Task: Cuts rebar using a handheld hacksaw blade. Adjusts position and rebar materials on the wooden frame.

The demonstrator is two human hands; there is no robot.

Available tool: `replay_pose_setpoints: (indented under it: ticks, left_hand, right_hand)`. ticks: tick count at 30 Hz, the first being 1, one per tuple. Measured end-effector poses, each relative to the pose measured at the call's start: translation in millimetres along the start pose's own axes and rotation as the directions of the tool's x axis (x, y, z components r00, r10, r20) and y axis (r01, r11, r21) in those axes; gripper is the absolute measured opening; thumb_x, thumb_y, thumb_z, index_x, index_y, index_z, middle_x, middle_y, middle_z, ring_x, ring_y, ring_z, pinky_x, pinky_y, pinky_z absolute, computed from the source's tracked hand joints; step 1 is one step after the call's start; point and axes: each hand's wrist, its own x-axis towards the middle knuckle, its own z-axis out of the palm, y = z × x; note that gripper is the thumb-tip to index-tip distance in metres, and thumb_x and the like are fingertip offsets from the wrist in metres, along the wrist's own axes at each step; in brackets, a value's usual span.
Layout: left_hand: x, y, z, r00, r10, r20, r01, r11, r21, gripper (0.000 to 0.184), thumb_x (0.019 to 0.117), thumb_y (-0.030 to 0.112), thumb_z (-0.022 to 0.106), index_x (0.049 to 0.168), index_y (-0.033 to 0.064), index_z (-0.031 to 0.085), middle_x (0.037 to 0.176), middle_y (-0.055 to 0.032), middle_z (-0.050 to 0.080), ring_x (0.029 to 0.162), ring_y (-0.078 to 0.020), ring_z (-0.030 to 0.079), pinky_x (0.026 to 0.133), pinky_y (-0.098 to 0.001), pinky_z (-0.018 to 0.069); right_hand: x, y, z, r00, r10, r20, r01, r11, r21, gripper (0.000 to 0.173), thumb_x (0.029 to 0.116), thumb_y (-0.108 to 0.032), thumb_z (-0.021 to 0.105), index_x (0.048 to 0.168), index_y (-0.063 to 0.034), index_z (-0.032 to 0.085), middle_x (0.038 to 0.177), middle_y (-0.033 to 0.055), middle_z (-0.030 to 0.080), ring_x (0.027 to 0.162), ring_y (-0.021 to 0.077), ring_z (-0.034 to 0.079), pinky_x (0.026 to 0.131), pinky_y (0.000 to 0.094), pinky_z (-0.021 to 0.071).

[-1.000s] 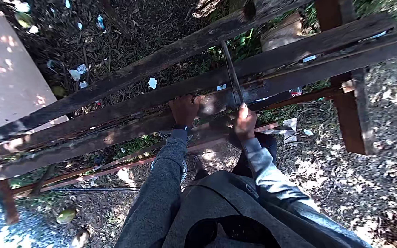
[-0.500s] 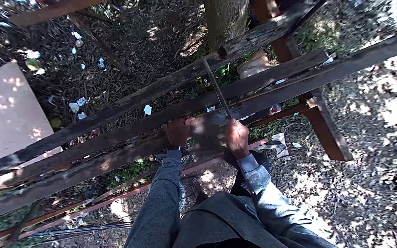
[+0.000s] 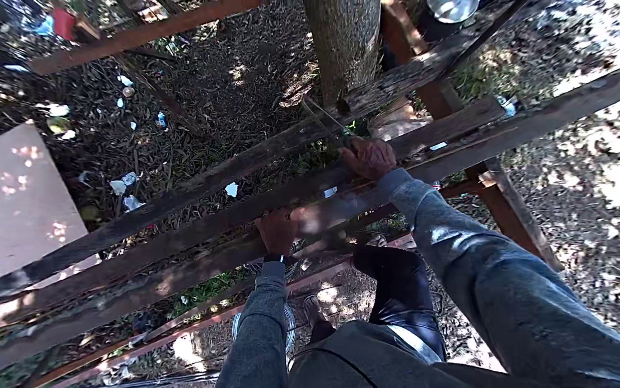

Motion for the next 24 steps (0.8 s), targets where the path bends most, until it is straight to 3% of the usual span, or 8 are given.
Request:
replay_pose_setpoints:
  ticks: [3, 6, 11, 15, 19, 21, 24]
  left_hand:
    - [-3.3, -2.1, 1.2, 1.000, 0.019, -0.025, -0.019, 1.000, -0.007, 0.068, 0.0929, 0.081, 0.038, 0.084, 0.0236, 0.075, 0.085, 0.0021, 0.073, 0.090, -0.0209, 0.067, 0.094, -0.0526, 0.0458]
    - [-3.4, -1.9, 2.4, 0.999, 0.015, -0.041, -0.015, 1.000, -0.010, 0.068, 0.0915, 0.082, 0.039, 0.084, 0.0245, 0.074, 0.083, 0.0031, 0.072, 0.089, -0.0201, 0.066, 0.092, -0.0513, 0.0461]
    - [-6.2, -3.3, 6.8, 0.999, 0.001, -0.047, -0.002, 1.000, -0.030, 0.067, 0.0904, 0.083, 0.041, 0.088, 0.0254, 0.075, 0.085, 0.0037, 0.071, 0.090, -0.0196, 0.065, 0.094, -0.0504, 0.0443]
    - [-8.3, -5.8, 9.7, 0.998, 0.000, -0.060, -0.004, 0.998, -0.062, 0.065, 0.0893, 0.084, 0.044, 0.094, 0.0260, 0.074, 0.091, 0.0038, 0.071, 0.096, -0.0201, 0.064, 0.096, -0.0515, 0.0437]
    - [-9.4, -7.3, 14.8, 0.995, -0.010, -0.103, 0.000, 0.996, -0.094, 0.057, 0.0886, 0.080, 0.053, 0.102, 0.0283, 0.074, 0.099, 0.0042, 0.070, 0.102, -0.0201, 0.062, 0.095, -0.0502, 0.0433]
    - [-10.6, -9.8, 15.8, 0.992, 0.005, -0.128, -0.017, 0.995, -0.095, 0.057, 0.0886, 0.079, 0.053, 0.100, 0.0276, 0.074, 0.100, 0.0026, 0.068, 0.102, -0.0216, 0.061, 0.094, -0.0503, 0.0439]
    - [-11.2, -9.2, 17.2, 0.987, 0.014, -0.160, -0.031, 0.994, -0.109, 0.058, 0.0881, 0.079, 0.055, 0.095, 0.0237, 0.074, 0.096, -0.0006, 0.067, 0.099, -0.0238, 0.061, 0.093, -0.0502, 0.0444]
  right_hand:
    - [7.1, 13.3, 17.8, 0.997, -0.055, 0.062, 0.051, 0.996, 0.067, 0.064, 0.0992, -0.065, 0.047, 0.098, -0.0048, 0.069, 0.107, 0.0189, 0.069, 0.109, 0.0388, 0.066, 0.095, 0.0601, 0.0509]
    - [5.2, 16.7, 25.8, 0.995, -0.030, 0.090, 0.020, 0.993, 0.117, 0.056, 0.0980, -0.060, 0.056, 0.105, -0.0068, 0.072, 0.117, 0.0172, 0.068, 0.118, 0.0390, 0.061, 0.098, 0.0614, 0.0493]
    - [-13.7, 26.8, 19.9, 1.000, -0.016, 0.022, 0.012, 0.988, 0.152, 0.041, 0.1046, -0.048, 0.048, 0.113, -0.0174, 0.075, 0.118, 0.0094, 0.070, 0.118, 0.0332, 0.063, 0.100, 0.0571, 0.0501]
    - [-42.5, 63.0, -4.5, 0.992, 0.121, 0.032, -0.124, 0.988, 0.093, 0.029, 0.1019, -0.023, 0.050, 0.118, -0.0126, 0.073, 0.126, 0.0154, 0.069, 0.124, 0.0399, 0.061, 0.102, 0.0638, 0.0479]
    - [-75.6, 116.2, -8.5, 0.971, 0.191, 0.146, -0.188, 0.982, -0.035, 0.024, 0.0894, -0.021, 0.070, 0.110, -0.0095, 0.073, 0.121, 0.0217, 0.068, 0.120, 0.0469, 0.060, 0.098, 0.0726, 0.0440]
    - [-86.4, 125.9, -6.3, 0.970, 0.172, 0.171, -0.167, 0.985, -0.041, 0.028, 0.0927, -0.022, 0.066, 0.118, -0.0110, 0.071, 0.126, 0.0224, 0.066, 0.124, 0.0469, 0.057, 0.103, 0.0727, 0.0405]
    - [-86.8, 137.5, -3.5, 0.987, 0.077, 0.139, -0.072, 0.997, -0.038, 0.025, 0.0982, -0.024, 0.065, 0.118, -0.0094, 0.069, 0.124, 0.0243, 0.065, 0.124, 0.0483, 0.057, 0.106, 0.0729, 0.0378]
